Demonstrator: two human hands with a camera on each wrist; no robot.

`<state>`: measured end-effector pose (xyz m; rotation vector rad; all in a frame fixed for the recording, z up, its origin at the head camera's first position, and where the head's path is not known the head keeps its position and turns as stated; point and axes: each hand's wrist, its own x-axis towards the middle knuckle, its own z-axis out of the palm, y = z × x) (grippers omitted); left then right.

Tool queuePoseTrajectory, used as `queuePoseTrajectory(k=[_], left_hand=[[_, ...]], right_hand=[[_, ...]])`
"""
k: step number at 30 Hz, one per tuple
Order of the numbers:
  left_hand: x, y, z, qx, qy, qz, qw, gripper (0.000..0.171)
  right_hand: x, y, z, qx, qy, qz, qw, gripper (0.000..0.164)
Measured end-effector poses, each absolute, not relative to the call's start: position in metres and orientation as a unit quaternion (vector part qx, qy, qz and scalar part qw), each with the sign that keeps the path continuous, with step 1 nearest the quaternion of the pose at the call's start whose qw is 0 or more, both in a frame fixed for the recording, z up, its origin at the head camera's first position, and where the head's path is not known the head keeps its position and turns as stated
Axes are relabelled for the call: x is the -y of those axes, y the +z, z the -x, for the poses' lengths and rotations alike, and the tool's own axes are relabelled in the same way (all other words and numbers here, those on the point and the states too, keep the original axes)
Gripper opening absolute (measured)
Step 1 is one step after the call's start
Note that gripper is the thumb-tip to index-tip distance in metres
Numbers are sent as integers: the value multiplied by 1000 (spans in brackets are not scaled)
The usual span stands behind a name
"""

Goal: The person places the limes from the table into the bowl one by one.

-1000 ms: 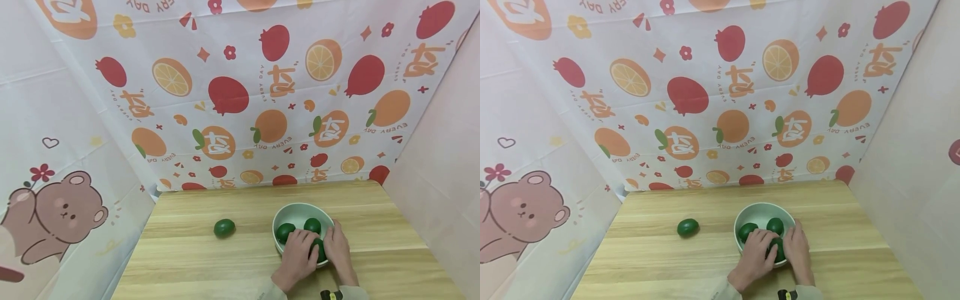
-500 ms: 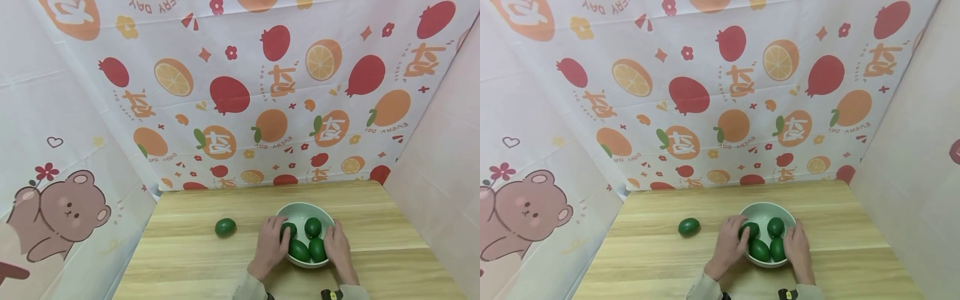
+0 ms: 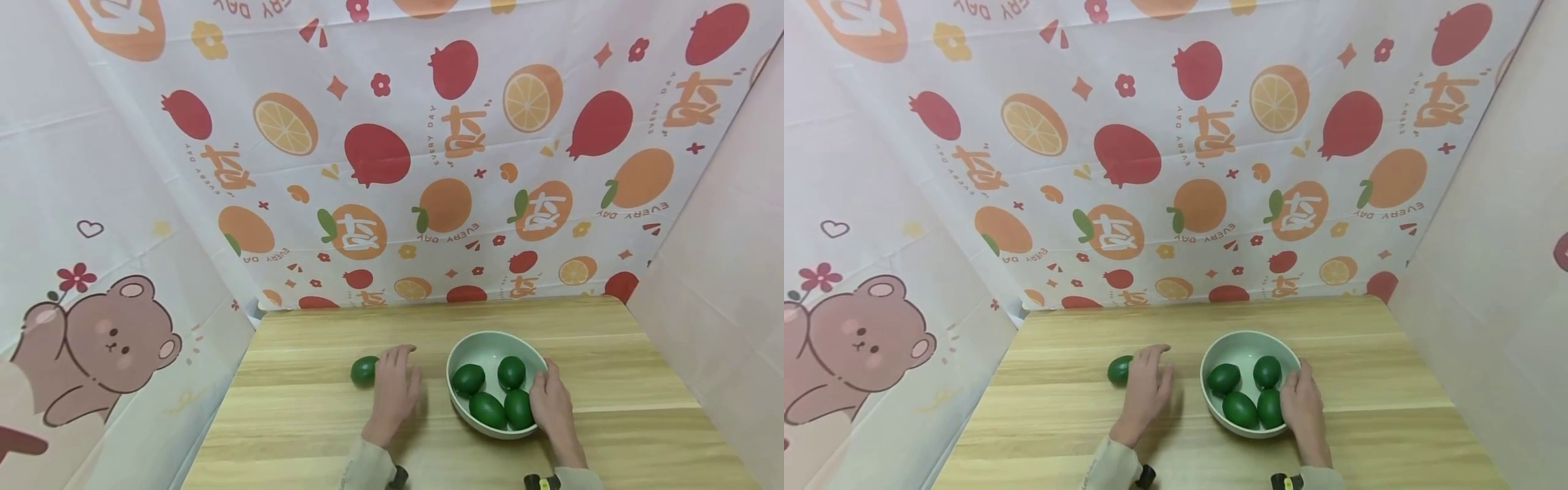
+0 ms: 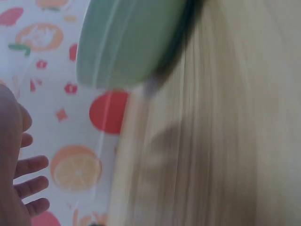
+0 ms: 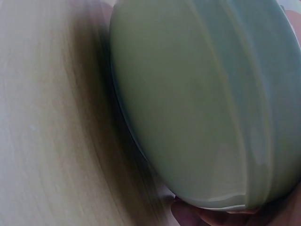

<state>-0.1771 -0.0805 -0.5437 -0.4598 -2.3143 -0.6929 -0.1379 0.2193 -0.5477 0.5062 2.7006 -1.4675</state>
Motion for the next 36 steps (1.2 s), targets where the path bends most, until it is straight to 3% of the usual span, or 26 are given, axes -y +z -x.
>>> queuePoseTrajectory(k=[7, 19, 36], left_hand=[[117, -551, 188, 916, -227, 141, 300, 31], [150, -561, 190, 960, -200, 85, 174, 35], [156, -562, 185, 965, -174, 73, 181, 40]], right_hand=[[-220, -548, 137, -867, -470, -164, 20, 59], [-220, -548, 135, -863, -476, -171, 24, 60], [-220, -548, 140, -865, -473, -168, 24, 61]])
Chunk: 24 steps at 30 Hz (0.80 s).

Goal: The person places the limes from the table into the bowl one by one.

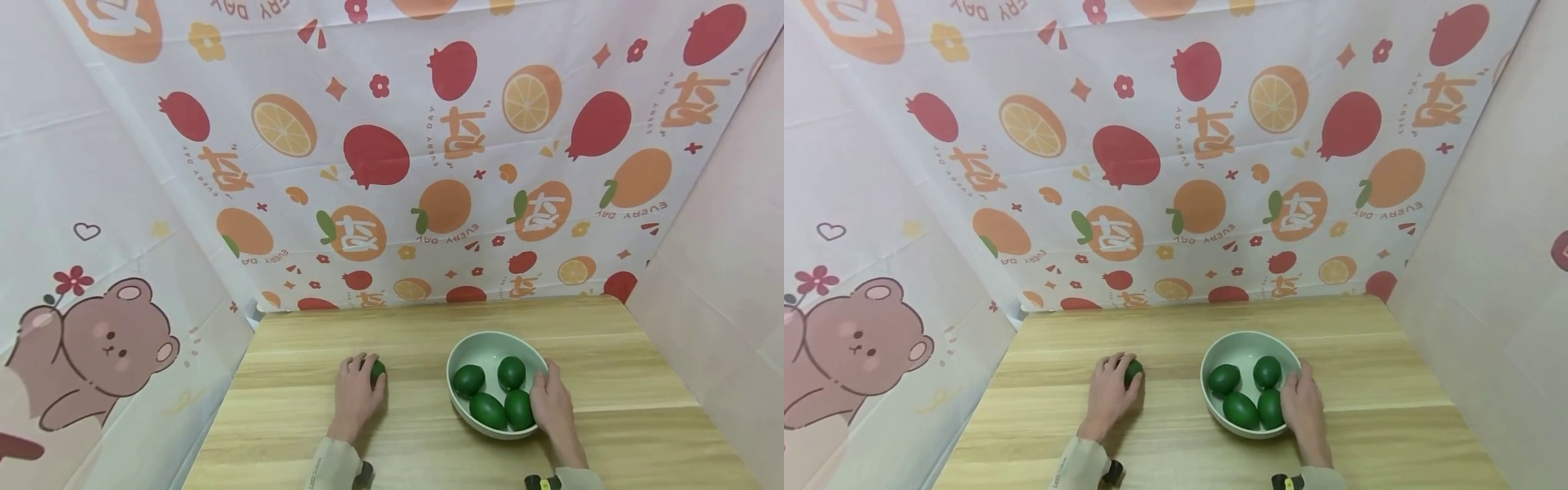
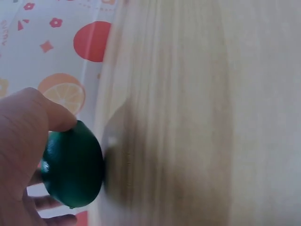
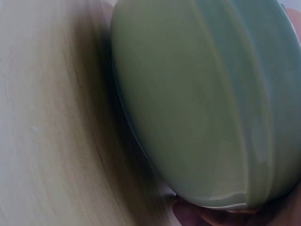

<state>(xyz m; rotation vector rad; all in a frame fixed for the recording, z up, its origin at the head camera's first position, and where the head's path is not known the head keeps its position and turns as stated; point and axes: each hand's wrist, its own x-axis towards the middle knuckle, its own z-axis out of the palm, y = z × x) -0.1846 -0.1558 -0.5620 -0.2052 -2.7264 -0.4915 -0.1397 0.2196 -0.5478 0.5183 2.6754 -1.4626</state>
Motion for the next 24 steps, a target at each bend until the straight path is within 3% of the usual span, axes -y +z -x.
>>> queuePoseTrajectory(k=[8, 24], left_hand=[[153, -561, 181, 962, -168, 65, 208, 34], [152, -566, 176, 965, -195, 57, 164, 37]], right_hand=[[-219, -546, 141, -864, -474, -166, 24, 62], [-218, -547, 139, -861, -478, -172, 23, 64]])
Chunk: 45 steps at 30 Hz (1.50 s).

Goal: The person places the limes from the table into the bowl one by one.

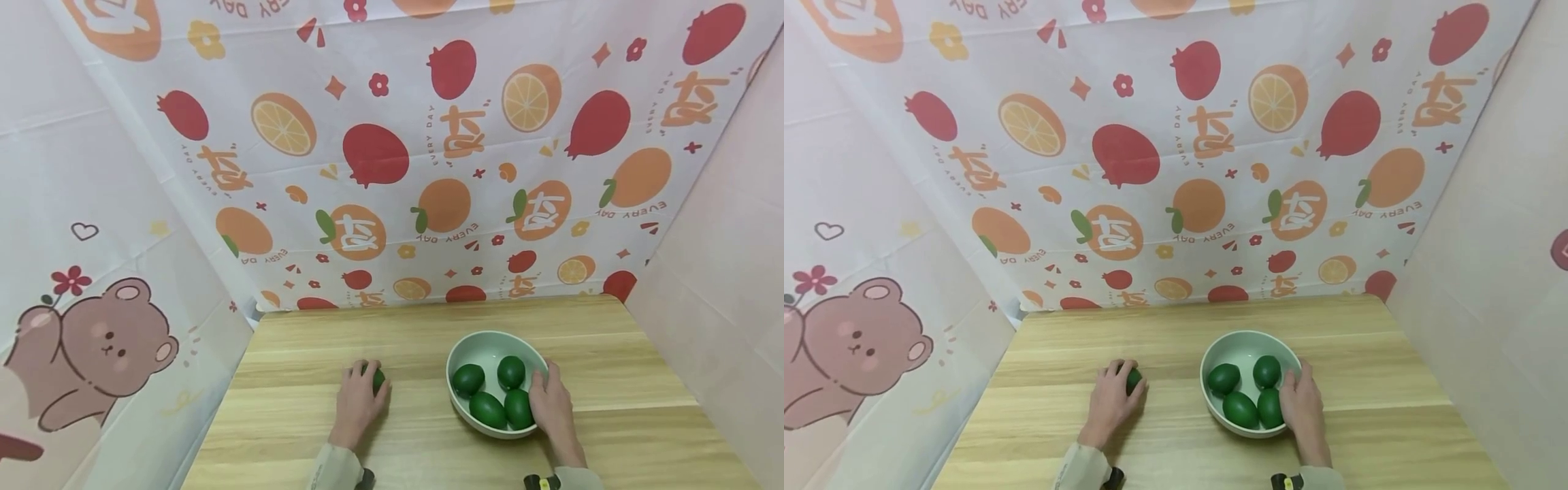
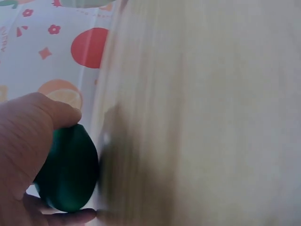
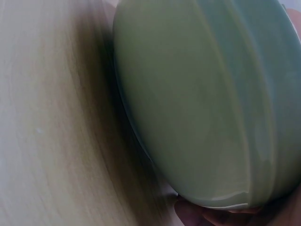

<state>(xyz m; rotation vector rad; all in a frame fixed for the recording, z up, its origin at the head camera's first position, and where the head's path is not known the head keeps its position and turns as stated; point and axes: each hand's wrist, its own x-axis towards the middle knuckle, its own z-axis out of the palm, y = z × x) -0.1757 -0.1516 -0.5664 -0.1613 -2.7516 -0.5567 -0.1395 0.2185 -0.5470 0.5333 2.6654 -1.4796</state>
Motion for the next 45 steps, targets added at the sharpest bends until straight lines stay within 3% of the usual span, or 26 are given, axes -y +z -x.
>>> queuePoseTrajectory(k=[12, 24, 33, 39, 45], left_hand=[[150, -568, 177, 969, -189, 63, 144, 35], [152, -572, 173, 973, -173, 64, 138, 44], [150, -562, 167, 977, -183, 56, 91, 51], [152, -556, 165, 978, -168, 63, 108, 44], [153, -551, 164, 973, -181, 77, 122, 48]], right_hand=[[-219, -544, 141, -865, -469, -176, 9, 64], [-219, -546, 140, -863, -471, -180, 21, 63], [-219, -547, 140, -864, -471, -180, 18, 64], [-219, -548, 141, -861, -475, -178, 20, 65], [-219, -548, 140, -863, -473, -178, 16, 63]])
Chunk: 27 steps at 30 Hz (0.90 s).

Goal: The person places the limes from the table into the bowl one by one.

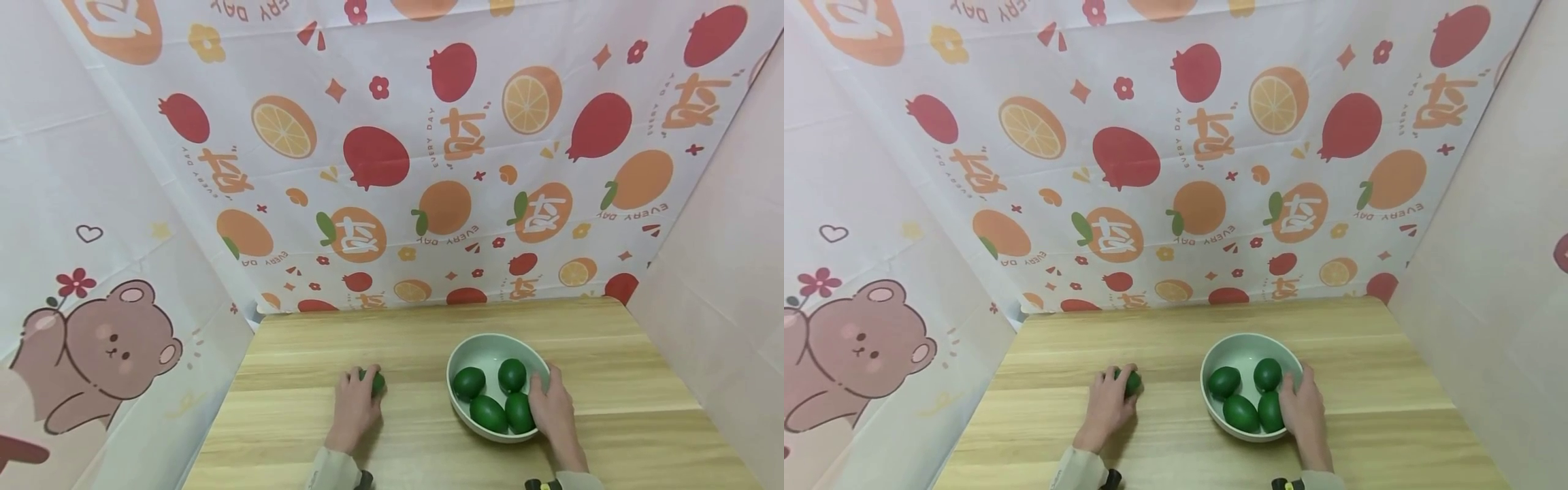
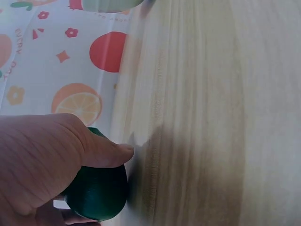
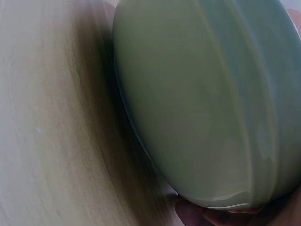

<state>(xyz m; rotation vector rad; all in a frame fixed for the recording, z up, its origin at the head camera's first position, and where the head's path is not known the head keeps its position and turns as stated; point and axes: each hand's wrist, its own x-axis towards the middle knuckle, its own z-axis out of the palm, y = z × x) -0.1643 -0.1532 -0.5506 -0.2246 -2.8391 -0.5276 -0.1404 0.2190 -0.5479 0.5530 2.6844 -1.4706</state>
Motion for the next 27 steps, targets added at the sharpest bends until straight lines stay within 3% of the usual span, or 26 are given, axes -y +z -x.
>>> queuePoseTrajectory(k=[15, 27], left_hand=[[150, -543, 170, 960, -228, 78, 142, 60], [134, -527, 175, 927, -262, 113, 242, 61]], right_hand=[[-219, -548, 139, -860, -478, -175, 14, 63], [-219, -547, 139, -861, -476, -177, 19, 64]])
